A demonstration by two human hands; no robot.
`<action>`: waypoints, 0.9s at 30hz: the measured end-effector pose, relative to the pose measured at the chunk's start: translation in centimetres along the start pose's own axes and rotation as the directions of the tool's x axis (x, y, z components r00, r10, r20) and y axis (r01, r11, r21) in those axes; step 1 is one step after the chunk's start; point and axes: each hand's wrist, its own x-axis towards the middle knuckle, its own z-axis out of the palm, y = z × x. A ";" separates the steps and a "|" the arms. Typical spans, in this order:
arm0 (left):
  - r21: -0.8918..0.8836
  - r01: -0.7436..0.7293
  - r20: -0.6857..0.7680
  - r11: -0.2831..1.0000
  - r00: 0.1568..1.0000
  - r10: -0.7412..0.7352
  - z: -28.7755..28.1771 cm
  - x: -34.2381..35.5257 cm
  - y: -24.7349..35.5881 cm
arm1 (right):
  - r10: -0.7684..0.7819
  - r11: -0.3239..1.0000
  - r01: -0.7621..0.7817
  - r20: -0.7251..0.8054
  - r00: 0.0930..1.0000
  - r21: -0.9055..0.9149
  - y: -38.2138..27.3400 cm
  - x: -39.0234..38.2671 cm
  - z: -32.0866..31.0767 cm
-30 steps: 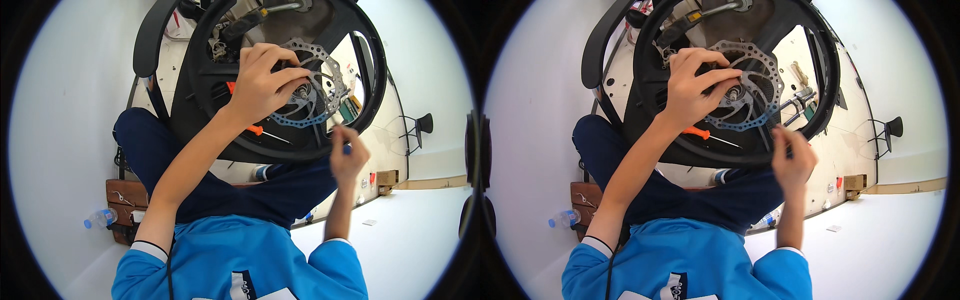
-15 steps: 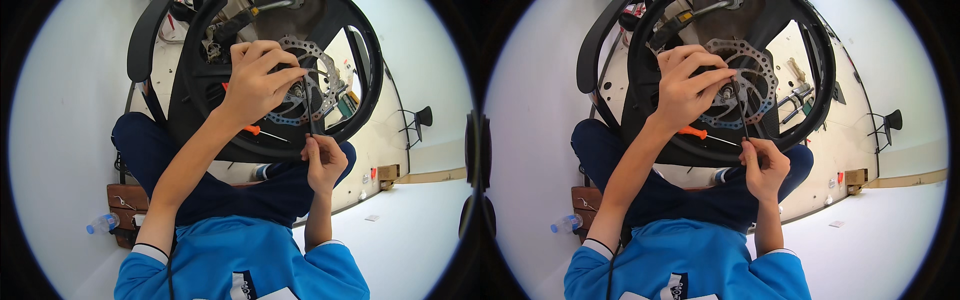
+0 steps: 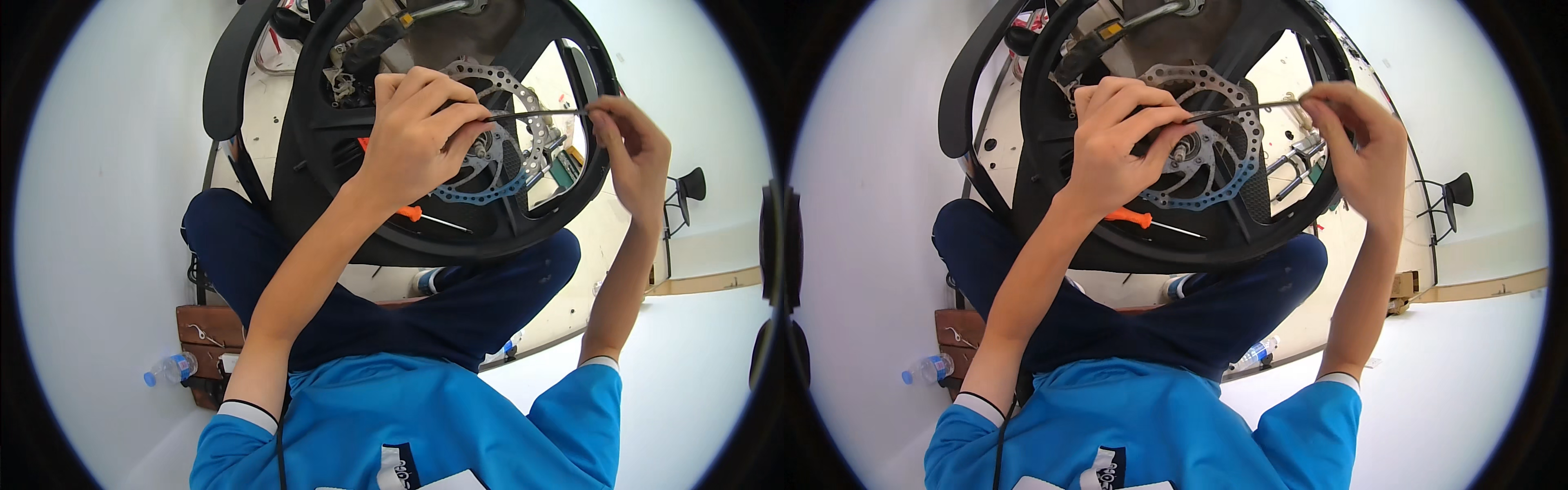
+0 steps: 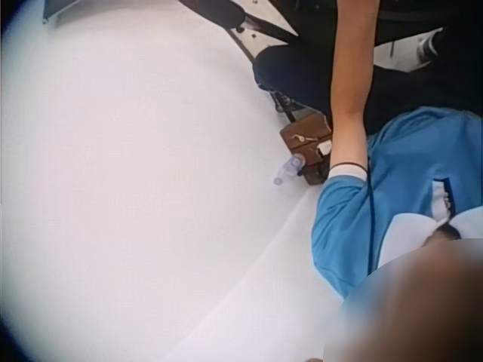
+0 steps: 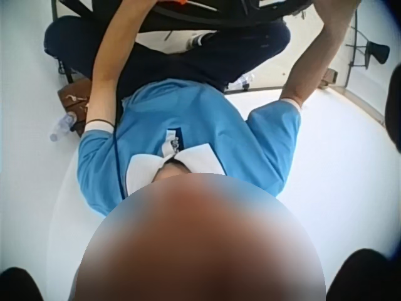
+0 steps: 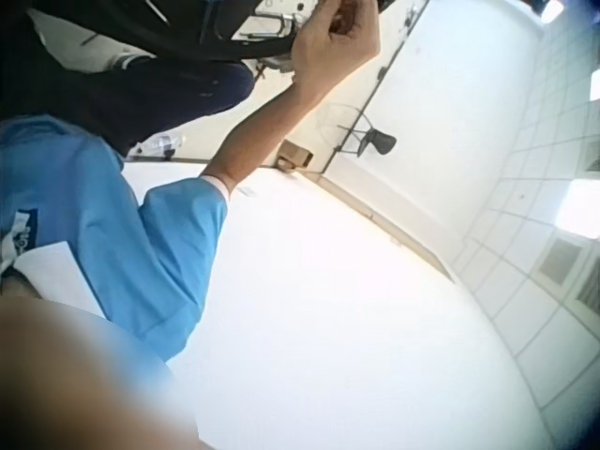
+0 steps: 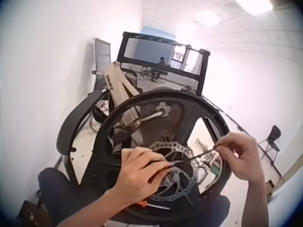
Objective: The person sits on the floor and uses a screwdriver to adjust components on a bicycle wheel, focusing on the brake disc and hub area. They repeatedly insert and remove small parts while manipulating the wheel with both hands.
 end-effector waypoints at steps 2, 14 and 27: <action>0.004 0.006 0.009 1.000 1.000 -0.006 0.0 -0.1 0.0 | -0.064 0.997 0.067 0.067 0.996 -0.045 -0.2 1.9 -0.5; -0.027 -0.090 0.059 0.996 0.994 0.091 0.0 0.9 -0.4 | -0.077 0.980 0.142 0.394 0.916 -0.137 0.9 9.6 -1.3; 0.015 -0.052 0.102 0.999 0.994 0.051 -0.7 0.3 -1.0 | 0.440 0.823 -0.359 -0.093 0.893 0.441 -2.4 -12.7 12.9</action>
